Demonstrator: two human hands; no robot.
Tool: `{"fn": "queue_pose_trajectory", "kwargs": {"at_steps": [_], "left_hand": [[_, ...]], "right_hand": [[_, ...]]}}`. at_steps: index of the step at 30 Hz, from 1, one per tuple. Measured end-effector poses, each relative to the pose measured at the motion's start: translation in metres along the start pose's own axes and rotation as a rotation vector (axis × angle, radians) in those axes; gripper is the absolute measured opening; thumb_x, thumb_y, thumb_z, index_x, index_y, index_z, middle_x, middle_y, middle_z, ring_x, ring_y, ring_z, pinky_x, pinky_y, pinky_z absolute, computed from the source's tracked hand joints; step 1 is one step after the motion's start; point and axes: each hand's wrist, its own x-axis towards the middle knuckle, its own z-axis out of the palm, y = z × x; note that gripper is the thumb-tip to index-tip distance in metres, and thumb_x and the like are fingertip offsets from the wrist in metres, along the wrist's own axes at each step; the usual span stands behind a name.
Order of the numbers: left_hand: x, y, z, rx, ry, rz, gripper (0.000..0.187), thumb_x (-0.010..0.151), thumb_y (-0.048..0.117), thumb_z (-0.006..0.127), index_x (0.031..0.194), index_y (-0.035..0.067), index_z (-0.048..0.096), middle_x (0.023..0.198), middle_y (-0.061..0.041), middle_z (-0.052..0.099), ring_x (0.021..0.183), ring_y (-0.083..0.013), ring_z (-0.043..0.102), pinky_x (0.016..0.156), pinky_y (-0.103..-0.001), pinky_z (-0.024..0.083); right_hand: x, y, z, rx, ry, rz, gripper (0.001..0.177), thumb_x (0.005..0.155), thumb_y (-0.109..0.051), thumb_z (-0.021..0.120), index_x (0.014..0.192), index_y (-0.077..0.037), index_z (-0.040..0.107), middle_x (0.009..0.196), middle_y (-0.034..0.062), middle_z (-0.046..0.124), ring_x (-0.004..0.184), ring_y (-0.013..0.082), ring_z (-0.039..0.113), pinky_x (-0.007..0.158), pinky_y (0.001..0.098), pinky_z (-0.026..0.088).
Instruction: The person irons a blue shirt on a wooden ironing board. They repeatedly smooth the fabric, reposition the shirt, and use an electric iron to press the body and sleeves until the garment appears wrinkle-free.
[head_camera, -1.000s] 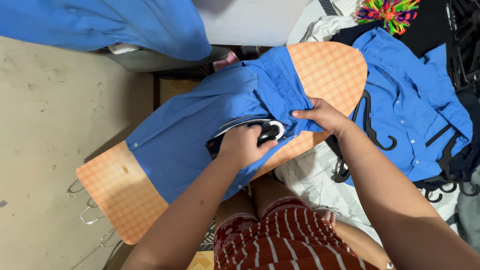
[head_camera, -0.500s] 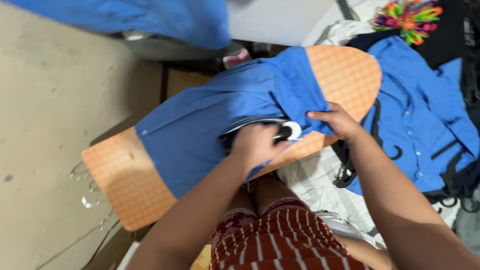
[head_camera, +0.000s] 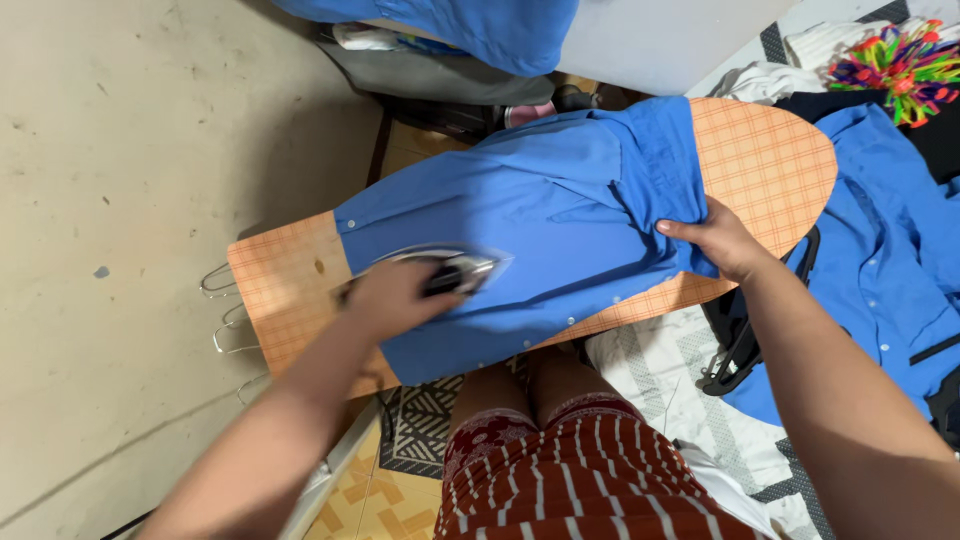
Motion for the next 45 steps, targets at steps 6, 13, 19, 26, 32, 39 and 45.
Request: {"fn": "queue_pose_trajectory", "kwargs": {"at_steps": [6,13,19,26,32,39,45], "left_hand": [[-0.031,-0.054,0.006,0.015,0.184,-0.024,0.062,0.073,0.068,0.070,0.087,0.008,0.077,0.078,-0.016,0.075,0.076,-0.0368,0.073,0.071,-0.048,0.058],[0.034,0.015,0.013,0.064,0.201,0.087,0.065,0.083,0.071,0.064,0.091,0.007,0.073,0.073,-0.015,0.074,0.069,-0.0335,0.073,0.070,-0.047,0.057],[0.068,0.073,0.016,0.078,0.145,0.142,0.061,0.083,0.068,0.067,0.092,0.008,0.076,0.084,-0.016,0.075,0.080,-0.0334,0.073,0.076,-0.046,0.057],[0.014,0.008,-0.007,-0.078,0.185,-0.041,0.059,0.079,0.066,0.067,0.103,0.013,0.077,0.086,-0.014,0.076,0.081,-0.0346,0.074,0.075,-0.047,0.056],[0.011,-0.010,-0.012,-0.052,0.280,-0.111,0.062,0.079,0.068,0.067,0.096,0.010,0.078,0.077,-0.015,0.075,0.074,-0.0358,0.073,0.070,-0.047,0.057],[0.091,0.054,-0.008,-0.042,0.303,0.009,0.063,0.081,0.067,0.069,0.089,0.006,0.077,0.081,-0.018,0.075,0.079,-0.0364,0.073,0.074,-0.047,0.057],[0.085,0.043,-0.016,-0.077,0.295,0.037,0.062,0.080,0.066,0.070,0.090,0.005,0.076,0.081,-0.019,0.074,0.078,-0.0378,0.072,0.071,-0.048,0.056]], "right_hand": [[0.004,0.000,0.008,0.127,-0.055,-0.012,0.050,0.081,-0.010,0.081,0.128,-0.001,0.064,0.117,0.0085,0.073,0.104,0.0175,0.070,0.094,0.0333,0.056],[0.010,0.007,0.004,0.230,-0.026,0.036,0.034,0.086,-0.009,0.077,0.118,-0.005,0.070,0.110,0.0068,0.075,0.095,0.0167,0.071,0.088,0.0347,0.058],[0.007,0.010,0.003,0.113,0.007,0.042,0.034,0.087,-0.012,0.077,0.119,-0.003,0.070,0.111,0.0079,0.075,0.096,0.0178,0.071,0.089,0.0345,0.057],[0.020,0.014,-0.002,0.257,-0.008,0.063,0.038,0.092,-0.017,0.074,0.127,-0.006,0.066,0.115,0.0062,0.074,0.099,0.0168,0.071,0.093,0.0349,0.057],[0.015,0.014,-0.006,0.557,-0.108,0.041,0.035,0.097,-0.016,0.069,0.131,-0.009,0.065,0.115,0.0045,0.072,0.099,0.0176,0.072,0.089,0.0383,0.059],[0.011,-0.009,0.016,0.360,-0.002,0.104,0.040,0.090,-0.012,0.076,0.126,0.000,0.065,0.115,0.0108,0.074,0.099,0.0184,0.073,0.088,0.0350,0.060],[0.012,-0.031,0.027,0.349,0.081,-0.047,0.030,0.090,-0.010,0.077,0.116,0.005,0.072,0.107,0.0119,0.076,0.091,0.0188,0.073,0.087,0.0323,0.059]]}}
